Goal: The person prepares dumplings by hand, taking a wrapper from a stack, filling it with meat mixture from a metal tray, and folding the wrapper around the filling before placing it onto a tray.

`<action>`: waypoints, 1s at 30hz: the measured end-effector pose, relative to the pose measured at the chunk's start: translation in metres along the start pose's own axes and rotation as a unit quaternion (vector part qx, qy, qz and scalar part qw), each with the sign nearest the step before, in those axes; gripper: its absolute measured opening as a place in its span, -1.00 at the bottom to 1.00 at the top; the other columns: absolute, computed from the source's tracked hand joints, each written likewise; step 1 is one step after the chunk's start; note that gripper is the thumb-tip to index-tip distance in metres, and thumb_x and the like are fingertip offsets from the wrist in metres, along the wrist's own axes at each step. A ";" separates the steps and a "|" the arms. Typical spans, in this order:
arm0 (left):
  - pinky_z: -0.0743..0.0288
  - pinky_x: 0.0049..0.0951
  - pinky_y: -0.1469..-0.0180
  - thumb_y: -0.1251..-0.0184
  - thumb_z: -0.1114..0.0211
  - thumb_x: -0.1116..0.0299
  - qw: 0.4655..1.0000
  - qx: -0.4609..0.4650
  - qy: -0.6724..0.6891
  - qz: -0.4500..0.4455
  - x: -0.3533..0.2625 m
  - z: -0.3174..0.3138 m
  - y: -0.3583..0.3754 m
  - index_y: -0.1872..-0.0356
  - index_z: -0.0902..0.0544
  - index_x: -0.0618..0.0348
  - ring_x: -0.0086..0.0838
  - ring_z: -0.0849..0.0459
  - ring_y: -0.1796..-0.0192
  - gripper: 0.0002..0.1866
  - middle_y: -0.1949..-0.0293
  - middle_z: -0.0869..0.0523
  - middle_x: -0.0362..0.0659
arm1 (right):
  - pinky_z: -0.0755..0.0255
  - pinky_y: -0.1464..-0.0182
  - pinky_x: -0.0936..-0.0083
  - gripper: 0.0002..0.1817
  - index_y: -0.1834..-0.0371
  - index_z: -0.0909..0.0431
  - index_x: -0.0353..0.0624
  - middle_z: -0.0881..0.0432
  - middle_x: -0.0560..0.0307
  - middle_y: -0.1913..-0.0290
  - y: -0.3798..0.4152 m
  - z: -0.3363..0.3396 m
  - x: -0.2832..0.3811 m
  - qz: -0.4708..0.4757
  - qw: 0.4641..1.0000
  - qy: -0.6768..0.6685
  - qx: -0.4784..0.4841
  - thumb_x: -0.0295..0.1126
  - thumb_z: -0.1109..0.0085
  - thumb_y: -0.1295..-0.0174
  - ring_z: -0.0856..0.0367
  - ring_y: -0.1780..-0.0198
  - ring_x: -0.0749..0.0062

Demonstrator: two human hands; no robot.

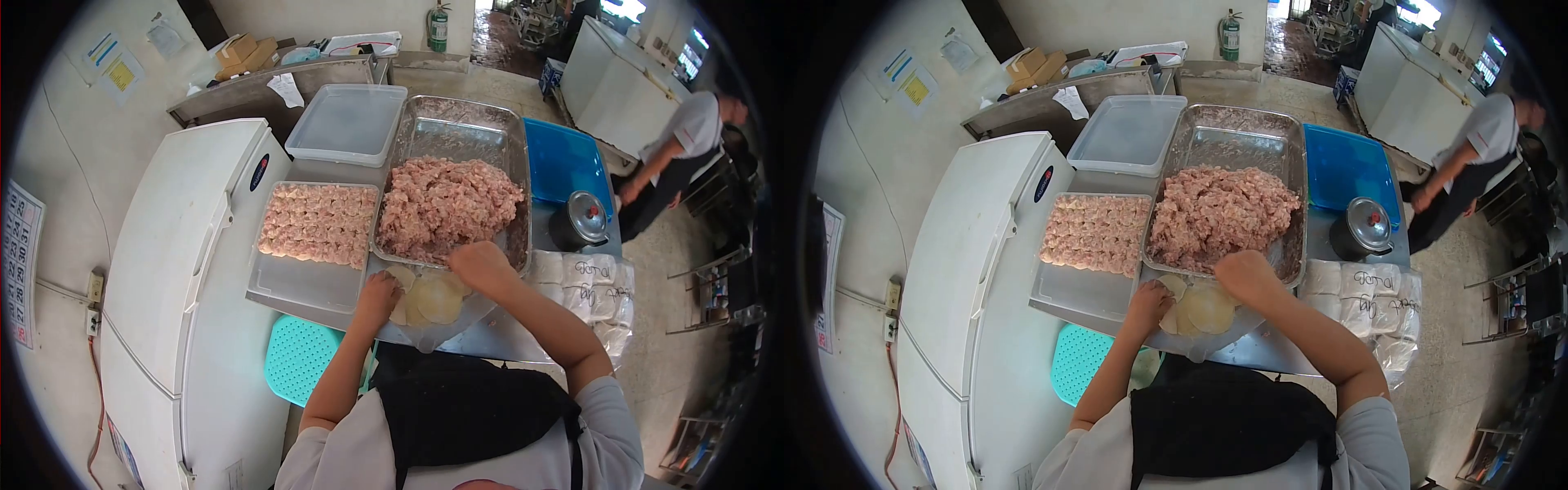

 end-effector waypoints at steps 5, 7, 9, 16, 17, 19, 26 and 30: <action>-0.50 -0.24 0.06 -0.25 -0.26 0.33 0.988 0.004 0.127 0.088 0.000 0.021 0.007 0.22 -0.68 0.26 -0.12 -0.63 0.13 -0.79 0.34 -0.70 0.00 | -0.53 0.31 0.19 -0.71 0.47 -0.65 -0.11 -0.66 0.01 0.47 0.027 0.004 -0.043 -0.086 0.982 -0.167 0.036 -0.19 -0.08 -0.26 -0.67 0.37 0.09; -0.51 -0.29 0.09 -0.29 -0.24 0.32 0.976 -0.014 0.178 0.121 0.010 0.029 0.006 0.20 -0.68 0.26 -0.18 -0.66 0.13 -0.78 0.37 -0.72 -0.05 | -0.53 0.29 0.18 -0.68 0.46 -0.64 -0.11 -0.66 0.03 0.46 0.034 0.021 -0.061 -0.106 0.965 -0.239 0.021 -0.15 -0.05 -0.30 -0.66 0.35 0.09; -0.52 -0.40 0.08 -0.36 -0.22 0.28 0.913 0.015 0.358 0.193 0.026 0.025 0.006 0.12 -0.65 0.25 -0.37 -0.68 0.08 -0.76 0.27 -0.73 -0.14 | -0.53 0.30 0.19 -0.64 0.47 -0.64 -0.10 -0.67 0.02 0.45 0.038 0.056 -0.067 -0.110 0.988 -0.109 0.004 -0.11 -0.04 -0.32 -0.67 0.36 0.08; -0.52 -0.48 -0.03 -0.42 -0.21 0.26 0.840 0.002 0.516 0.170 0.027 0.017 -0.008 -0.05 -0.56 0.28 -0.50 -0.65 0.03 -0.67 0.06 -0.68 -0.14 | -0.53 0.29 0.21 -0.59 0.50 -0.63 -0.11 -0.66 -0.02 0.47 0.042 0.009 -0.032 -0.144 0.979 0.011 0.142 -0.06 0.00 -0.34 -0.67 0.37 0.05; -0.52 -0.48 -0.03 -0.42 -0.21 0.26 0.774 -0.016 0.602 0.198 0.031 0.011 -0.009 -0.05 -0.57 0.29 -0.50 -0.65 0.03 -0.67 0.05 -0.68 -0.14 | -0.52 0.30 0.21 -0.58 0.48 -0.64 -0.14 -0.66 -0.03 0.48 0.045 0.010 -0.035 -0.169 0.979 -0.038 0.106 -0.07 0.00 -0.35 -0.67 0.37 0.05; -0.52 -0.49 -0.04 -0.42 -0.22 0.26 0.699 -0.026 0.680 0.220 0.034 0.007 -0.014 -0.05 -0.57 0.29 -0.49 -0.65 0.04 -0.67 0.04 -0.68 -0.14 | -0.52 0.30 0.22 -0.57 0.46 -0.65 -0.16 -0.65 -0.04 0.49 0.055 0.007 -0.043 -0.200 0.974 -0.083 0.065 -0.07 0.01 -0.36 -0.68 0.36 0.05; -0.49 -0.40 -0.13 -0.46 -0.14 0.18 0.660 -0.054 0.723 0.198 -0.001 0.033 -0.074 -0.17 -0.47 0.29 -0.40 -0.63 -0.05 -0.57 -0.05 -0.63 -0.09 | -0.32 0.41 0.38 -0.62 0.32 -0.65 -0.24 -0.46 0.10 0.65 0.075 0.021 -0.053 -0.332 0.828 -0.450 -0.040 -0.11 -0.09 -0.38 -0.37 0.54 0.42; -0.46 -0.28 -0.19 -0.50 0.00 -0.02 0.498 0.037 0.853 0.155 -0.058 0.010 -0.114 -0.20 -0.44 0.28 -0.29 -0.59 -0.11 -0.46 -0.10 -0.60 -0.05 | -0.33 0.38 0.45 -0.64 0.12 -0.66 -0.22 -0.54 0.12 0.54 0.068 0.013 -0.058 -0.370 0.735 -0.557 -0.114 -0.13 -0.08 -0.39 -0.40 0.49 0.49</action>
Point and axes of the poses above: each hand's wrist, its own y-axis away from the middle knuckle, its own z-axis out of the back of the hand, x = y × z, the point moved 9 cm from there along -y, towards the middle knuckle
